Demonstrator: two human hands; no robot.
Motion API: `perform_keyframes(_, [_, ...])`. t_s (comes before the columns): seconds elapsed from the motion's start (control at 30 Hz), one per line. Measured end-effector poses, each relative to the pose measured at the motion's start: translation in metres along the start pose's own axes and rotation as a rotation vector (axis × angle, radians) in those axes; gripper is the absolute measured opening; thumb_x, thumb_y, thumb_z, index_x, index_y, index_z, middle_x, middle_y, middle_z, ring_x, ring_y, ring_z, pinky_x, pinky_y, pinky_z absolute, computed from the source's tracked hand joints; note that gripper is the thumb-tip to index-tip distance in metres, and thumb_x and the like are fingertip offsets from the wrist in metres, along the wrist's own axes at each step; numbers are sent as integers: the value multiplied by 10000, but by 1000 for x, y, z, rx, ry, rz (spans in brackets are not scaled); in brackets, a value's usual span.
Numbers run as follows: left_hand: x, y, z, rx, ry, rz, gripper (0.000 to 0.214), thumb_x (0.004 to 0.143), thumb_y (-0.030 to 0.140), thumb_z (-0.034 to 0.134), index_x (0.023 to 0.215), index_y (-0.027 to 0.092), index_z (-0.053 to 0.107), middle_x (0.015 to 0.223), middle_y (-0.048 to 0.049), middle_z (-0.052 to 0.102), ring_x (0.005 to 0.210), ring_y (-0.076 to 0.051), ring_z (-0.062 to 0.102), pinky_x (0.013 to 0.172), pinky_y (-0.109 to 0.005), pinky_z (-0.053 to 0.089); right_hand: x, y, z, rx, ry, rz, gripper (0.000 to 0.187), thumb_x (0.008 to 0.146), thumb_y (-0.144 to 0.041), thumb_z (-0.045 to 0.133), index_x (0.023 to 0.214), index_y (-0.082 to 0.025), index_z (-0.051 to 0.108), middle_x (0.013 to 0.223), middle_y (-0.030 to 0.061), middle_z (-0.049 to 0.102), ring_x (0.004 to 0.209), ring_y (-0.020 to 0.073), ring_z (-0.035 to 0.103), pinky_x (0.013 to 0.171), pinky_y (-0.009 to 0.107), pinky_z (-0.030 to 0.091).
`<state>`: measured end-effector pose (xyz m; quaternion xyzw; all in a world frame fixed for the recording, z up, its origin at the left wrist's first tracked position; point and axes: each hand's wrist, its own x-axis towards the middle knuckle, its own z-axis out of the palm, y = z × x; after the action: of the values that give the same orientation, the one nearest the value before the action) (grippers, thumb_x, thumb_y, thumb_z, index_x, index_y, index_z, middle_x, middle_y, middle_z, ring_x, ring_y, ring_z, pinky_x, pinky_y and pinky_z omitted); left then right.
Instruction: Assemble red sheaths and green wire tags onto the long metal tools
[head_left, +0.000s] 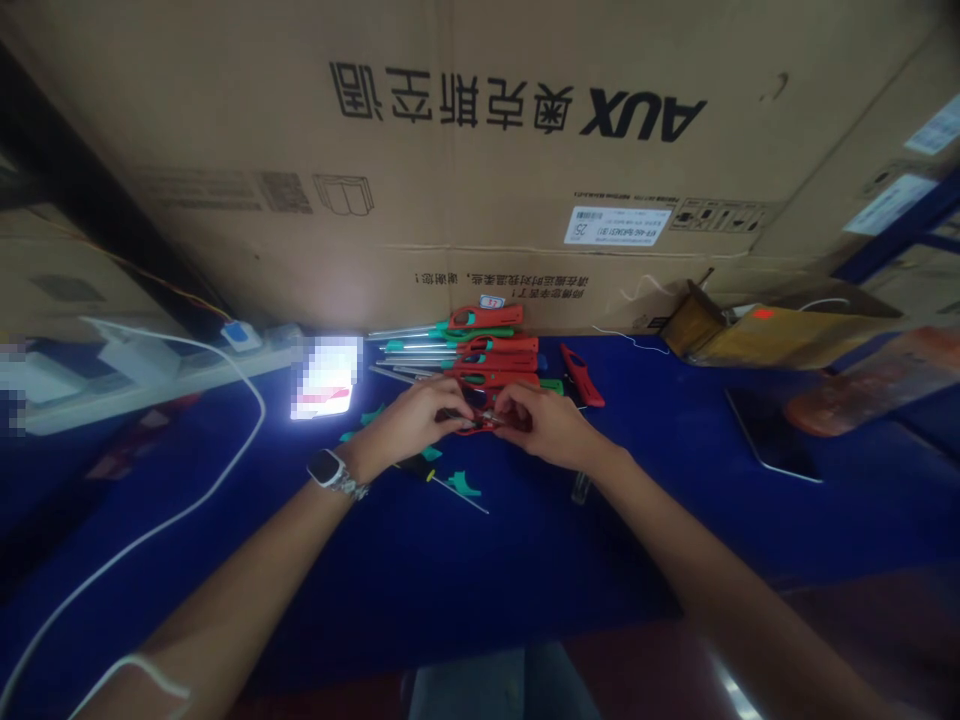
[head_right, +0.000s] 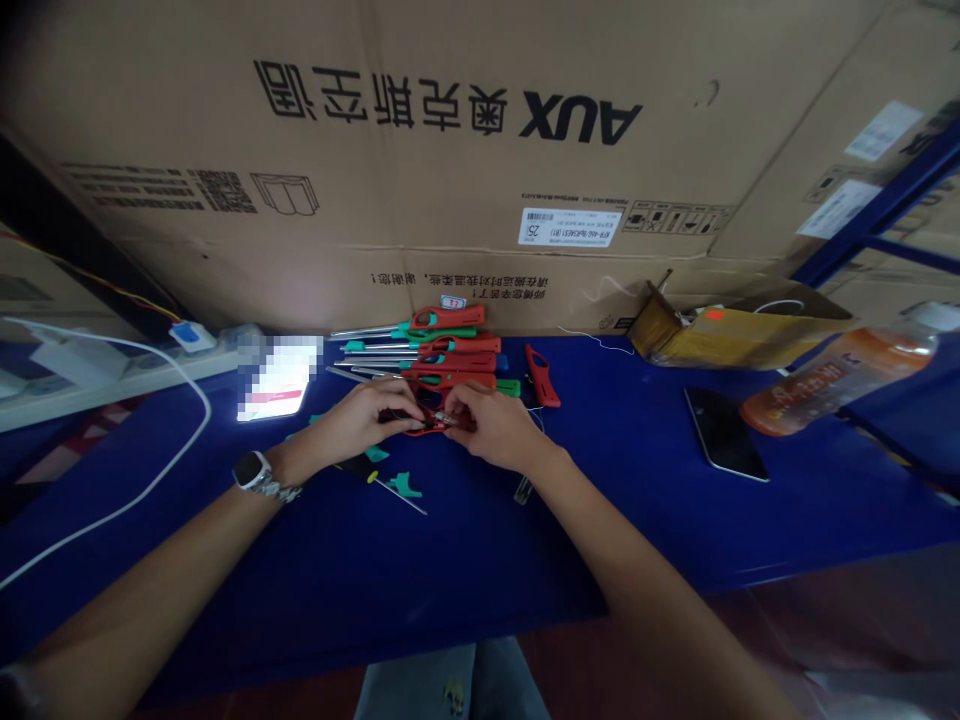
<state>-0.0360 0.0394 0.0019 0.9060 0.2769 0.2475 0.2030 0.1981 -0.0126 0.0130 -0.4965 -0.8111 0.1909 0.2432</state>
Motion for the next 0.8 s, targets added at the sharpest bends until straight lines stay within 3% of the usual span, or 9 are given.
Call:
perform_keyframes(0.53, [3, 5, 6, -23, -15, 24, 108, 868, 141, 669, 900, 213, 744, 945, -32, 669, 890, -179, 625, 825, -337, 488, 5, 0, 1, 45, -31, 12, 162, 782, -206, 738, 865, -203, 598, 729, -47, 595, 618, 92, 516, 606, 218, 359])
perform_keyframes(0.8, [-2, 19, -3, 167, -69, 7, 152, 883, 219, 648, 998, 217, 748, 1009, -56, 657, 994, -226, 599, 910, -409, 467, 2, -2, 0, 14, -1, 42, 191, 779, -251, 744, 925, -217, 626, 830, -26, 666, 682, 104, 575, 640, 226, 385])
